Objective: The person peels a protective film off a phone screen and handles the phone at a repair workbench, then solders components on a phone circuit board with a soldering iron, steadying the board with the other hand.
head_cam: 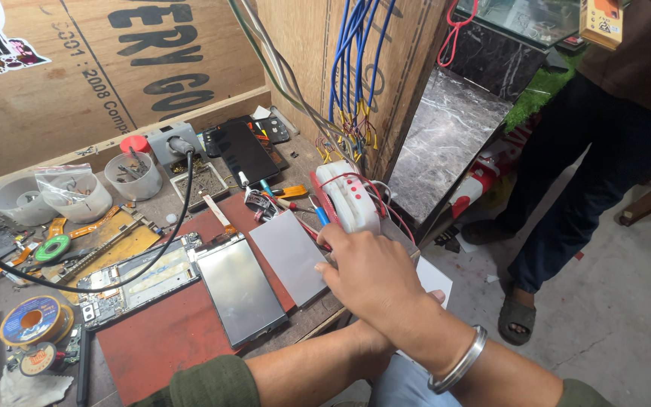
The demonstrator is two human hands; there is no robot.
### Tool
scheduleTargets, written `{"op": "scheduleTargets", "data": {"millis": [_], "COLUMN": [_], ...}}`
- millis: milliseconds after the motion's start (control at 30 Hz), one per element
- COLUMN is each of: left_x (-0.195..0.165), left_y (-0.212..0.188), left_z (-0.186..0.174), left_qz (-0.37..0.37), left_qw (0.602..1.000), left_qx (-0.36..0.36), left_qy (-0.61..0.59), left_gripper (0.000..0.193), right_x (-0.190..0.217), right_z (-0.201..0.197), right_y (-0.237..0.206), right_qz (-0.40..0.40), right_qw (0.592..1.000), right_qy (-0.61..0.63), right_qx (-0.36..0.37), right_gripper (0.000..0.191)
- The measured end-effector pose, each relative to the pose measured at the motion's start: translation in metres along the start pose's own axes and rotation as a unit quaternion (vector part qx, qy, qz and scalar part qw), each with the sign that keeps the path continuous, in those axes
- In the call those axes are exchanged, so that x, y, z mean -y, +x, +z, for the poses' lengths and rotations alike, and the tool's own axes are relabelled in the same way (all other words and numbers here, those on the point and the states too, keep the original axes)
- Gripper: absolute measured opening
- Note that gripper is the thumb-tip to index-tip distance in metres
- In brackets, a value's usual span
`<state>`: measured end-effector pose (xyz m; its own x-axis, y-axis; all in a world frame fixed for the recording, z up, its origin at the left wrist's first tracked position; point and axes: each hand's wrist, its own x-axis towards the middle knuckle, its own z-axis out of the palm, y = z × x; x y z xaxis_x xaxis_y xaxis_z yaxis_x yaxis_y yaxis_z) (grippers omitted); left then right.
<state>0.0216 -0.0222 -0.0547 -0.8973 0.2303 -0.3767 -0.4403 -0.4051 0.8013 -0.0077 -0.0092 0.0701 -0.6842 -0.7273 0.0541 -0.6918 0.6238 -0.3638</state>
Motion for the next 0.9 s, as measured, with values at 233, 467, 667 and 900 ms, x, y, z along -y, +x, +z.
{"op": "scheduleTargets", "data": {"millis": [233, 467, 667, 900], "left_x": [0.004, 0.0, -0.004, -0.007], "left_y": [0.003, 0.002, -0.001, 0.0], "left_z": [-0.003, -0.002, -0.002, 0.003], "left_qz": [0.0, 0.006, -0.012, 0.0], "left_qw": [1.0, 0.999, 1.0, 1.0], "left_qx": [-0.007, -0.001, -0.023, -0.012], "left_qy": [-0.015, -0.036, -0.013, -0.022], "left_gripper": [0.036, 0.037, 0.039, 0.041], "right_x": [0.011, 0.023, 0.019, 0.019], "right_z": [0.005, 0.002, 0.004, -0.004], "right_y": [0.007, 0.014, 0.015, 0.012], "right_qz": [-0.07, -0.027, -0.035, -0.037], "right_qw": [0.997, 0.998, 0.999, 0.997], "right_qy": [-0.011, -0.032, -0.014, 0.059], "right_qx": [-0.007, 0.04, 0.015, -0.029], "right_gripper": [0.042, 0.054, 0.06, 0.064]}}
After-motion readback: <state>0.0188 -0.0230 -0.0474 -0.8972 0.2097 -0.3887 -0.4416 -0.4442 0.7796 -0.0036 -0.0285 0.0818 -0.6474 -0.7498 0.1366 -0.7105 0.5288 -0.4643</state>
